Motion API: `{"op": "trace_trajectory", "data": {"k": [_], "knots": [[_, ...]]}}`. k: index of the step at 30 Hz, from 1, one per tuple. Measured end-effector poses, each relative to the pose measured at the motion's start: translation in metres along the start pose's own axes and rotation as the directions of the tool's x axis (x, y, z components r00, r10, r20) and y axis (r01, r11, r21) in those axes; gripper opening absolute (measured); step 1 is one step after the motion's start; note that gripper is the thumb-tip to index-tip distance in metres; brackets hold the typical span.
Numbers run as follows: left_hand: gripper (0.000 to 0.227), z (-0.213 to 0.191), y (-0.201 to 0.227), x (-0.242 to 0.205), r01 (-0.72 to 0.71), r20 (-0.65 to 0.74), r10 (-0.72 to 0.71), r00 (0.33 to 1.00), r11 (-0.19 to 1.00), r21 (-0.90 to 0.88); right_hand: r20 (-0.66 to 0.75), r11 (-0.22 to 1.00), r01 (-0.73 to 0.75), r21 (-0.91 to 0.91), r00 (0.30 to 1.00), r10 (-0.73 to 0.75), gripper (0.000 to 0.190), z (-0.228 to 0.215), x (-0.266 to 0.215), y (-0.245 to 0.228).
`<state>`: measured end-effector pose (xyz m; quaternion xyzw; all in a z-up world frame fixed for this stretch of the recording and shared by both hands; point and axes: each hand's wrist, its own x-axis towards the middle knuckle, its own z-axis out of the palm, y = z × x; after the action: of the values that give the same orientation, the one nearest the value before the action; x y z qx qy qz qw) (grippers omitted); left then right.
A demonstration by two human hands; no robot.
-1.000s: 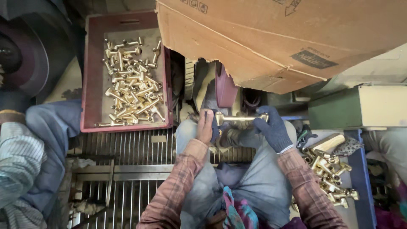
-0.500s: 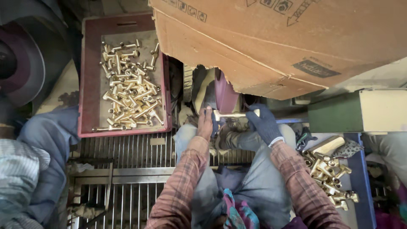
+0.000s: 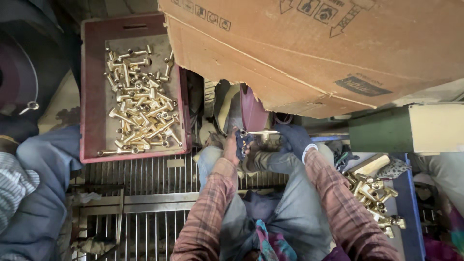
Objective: The person sits on the floor and repeatedly rubs small brass-colored metal parts against a rotating grinding wheel. They handle the parts one at a time, turning them to polish different sides, and place the finished pieces into a blue tray.
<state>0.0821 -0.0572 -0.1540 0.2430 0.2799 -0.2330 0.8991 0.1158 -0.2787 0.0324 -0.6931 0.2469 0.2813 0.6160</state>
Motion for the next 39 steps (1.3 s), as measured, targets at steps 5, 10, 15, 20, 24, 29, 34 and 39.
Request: {"op": "trace_trajectory", "data": {"k": [5,10,15,20,24,29,34,39], "knots": [[0.047,-0.02,0.006,0.014,0.075,0.13,-0.073,0.989,0.997,-0.01,0.012,0.996,-0.058,0.073,0.998,0.057,0.036,0.0,0.005,-0.008],[0.047,-0.001,0.014,-0.043,-0.123,0.077,0.105,0.992,0.949,0.292,0.044,0.977,0.106,-0.187,0.994,-0.099,0.037,-0.006,-0.035,-0.005],[0.028,0.042,0.017,-0.109,-0.489,0.163,0.47,0.867,0.742,0.459,0.076,0.665,0.655,-0.358,0.731,-0.679,0.035,-0.02,-0.059,0.025],[0.024,0.076,0.036,-0.108,-0.553,0.13,0.573,0.81,0.67,0.496,0.013,0.625,0.681,-0.38,0.68,-0.733,0.039,-0.015,-0.042,0.019],[0.025,0.071,0.037,-0.085,-0.553,0.104,0.599,0.794,0.641,0.532,0.028,0.612,0.7,-0.369,0.666,-0.745,0.037,-0.006,-0.036,0.011],[0.031,0.058,0.034,-0.068,-0.339,-0.07,0.41,0.909,0.827,0.448,0.021,0.927,0.327,-0.184,0.944,-0.329,0.03,0.002,-0.029,-0.004],[0.031,0.022,0.029,-0.037,-0.111,-0.005,0.114,0.993,0.977,0.181,0.057,0.995,0.086,-0.054,0.995,-0.083,0.032,0.005,-0.001,-0.003],[0.038,-0.013,0.032,0.01,0.06,0.091,-0.063,0.994,0.998,0.036,0.062,0.988,-0.082,0.133,0.995,0.075,0.032,0.008,0.03,-0.009]]}}
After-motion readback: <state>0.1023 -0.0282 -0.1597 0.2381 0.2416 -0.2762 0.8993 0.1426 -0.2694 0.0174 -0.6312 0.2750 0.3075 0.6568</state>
